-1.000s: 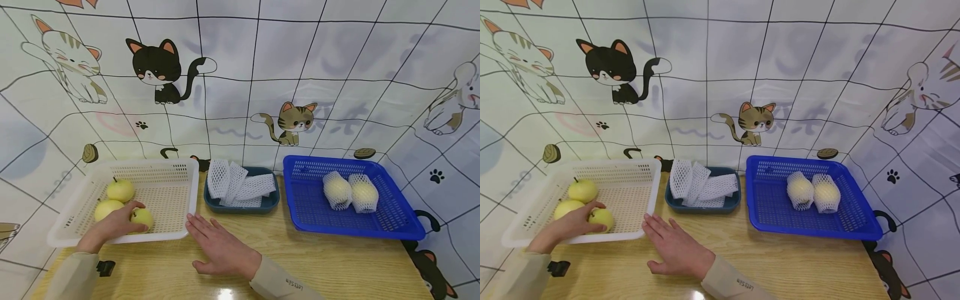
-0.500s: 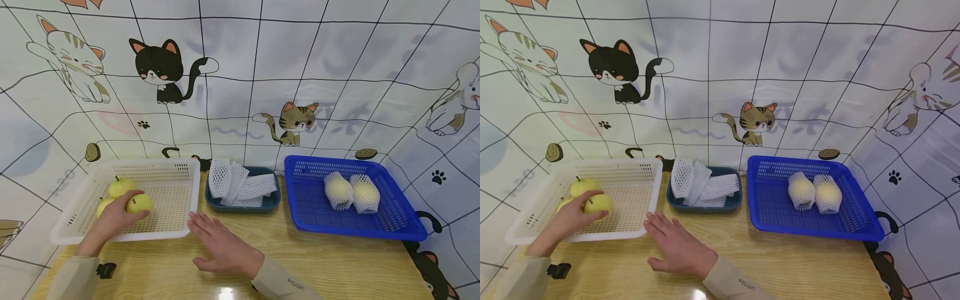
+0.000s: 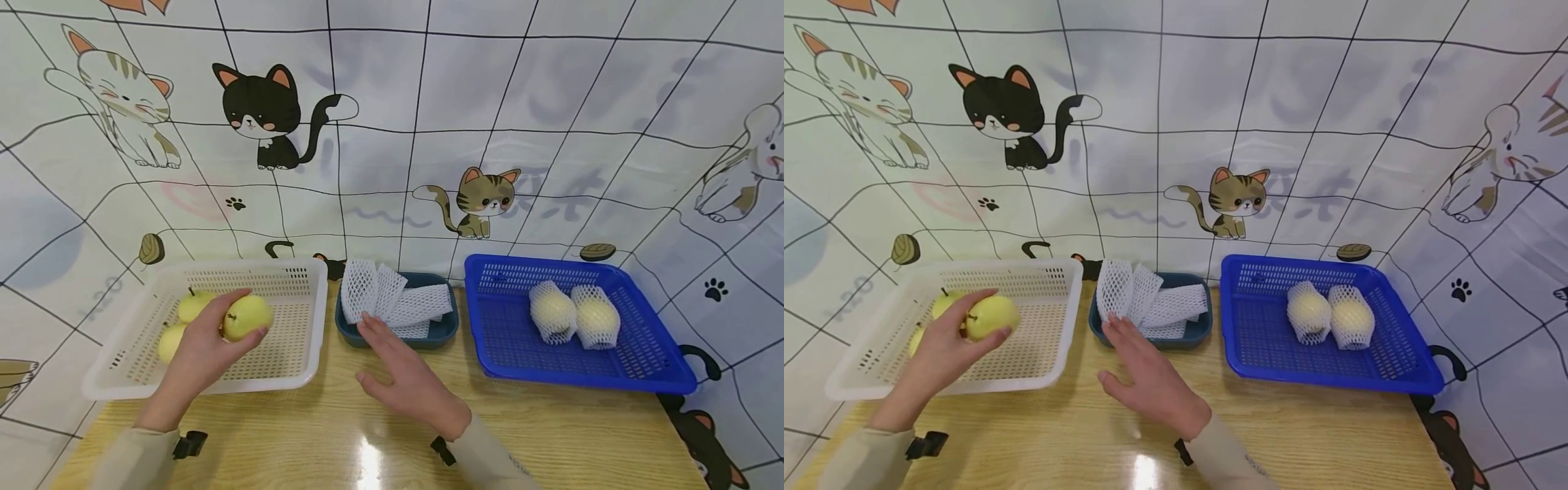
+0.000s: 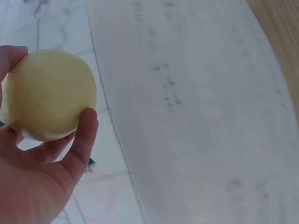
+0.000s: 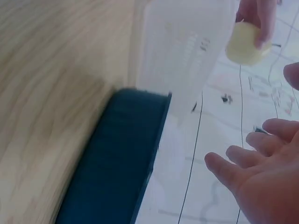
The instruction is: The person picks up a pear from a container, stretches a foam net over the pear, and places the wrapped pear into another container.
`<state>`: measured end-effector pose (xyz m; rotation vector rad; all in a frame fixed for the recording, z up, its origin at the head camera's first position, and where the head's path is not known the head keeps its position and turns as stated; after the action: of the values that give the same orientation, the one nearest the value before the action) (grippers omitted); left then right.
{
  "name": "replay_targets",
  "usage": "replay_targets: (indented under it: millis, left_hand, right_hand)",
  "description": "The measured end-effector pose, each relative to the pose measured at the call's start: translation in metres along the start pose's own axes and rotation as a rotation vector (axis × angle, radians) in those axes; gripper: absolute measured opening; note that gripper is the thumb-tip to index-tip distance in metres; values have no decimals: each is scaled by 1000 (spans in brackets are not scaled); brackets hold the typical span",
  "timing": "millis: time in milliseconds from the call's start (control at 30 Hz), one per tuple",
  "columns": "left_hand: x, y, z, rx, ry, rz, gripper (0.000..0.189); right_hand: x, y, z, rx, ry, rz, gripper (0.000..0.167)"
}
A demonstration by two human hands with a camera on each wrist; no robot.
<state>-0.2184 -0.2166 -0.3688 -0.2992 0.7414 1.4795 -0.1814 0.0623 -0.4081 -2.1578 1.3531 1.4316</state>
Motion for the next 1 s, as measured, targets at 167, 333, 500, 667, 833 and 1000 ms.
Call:
replay_targets:
  millis: [167, 333, 500, 667, 833, 1000]
  left_hand:
    - [20, -1, 31, 27, -7, -30, 72]
    - [44, -4, 63, 108, -23, -61, 69]
    - [74, -11, 91, 219, -69, -91, 67]
    - [112, -17, 109, 263, -88, -132, 69]
    - [153, -21, 111, 228, -128, -204, 70]
    - [187, -25, 108, 207, -136, -276, 77]
  right_hand:
    - [-21, -12, 19, 74, 25, 90, 63]
    - [-33, -23, 32, 127, 43, 149, 57]
    - [-42, -35, 39, 137, 45, 196, 51]
    - [-46, -51, 46, 138, 51, 190, 46]
    - [-44, -61, 55, 175, 92, 167, 44]
    - [-40, -66, 62, 216, 136, 159, 41]
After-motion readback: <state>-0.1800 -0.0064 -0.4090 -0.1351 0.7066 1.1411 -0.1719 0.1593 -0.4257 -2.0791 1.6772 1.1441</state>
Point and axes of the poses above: each hand's wrist, its own y-axis towards the middle knuckle, its own x-axis out of the palm, z = x × y, the point moved 10 cm from there along y, towards the middle knuckle, and after that the axes turned 11 degrees about -y, right-handed, at the moved point
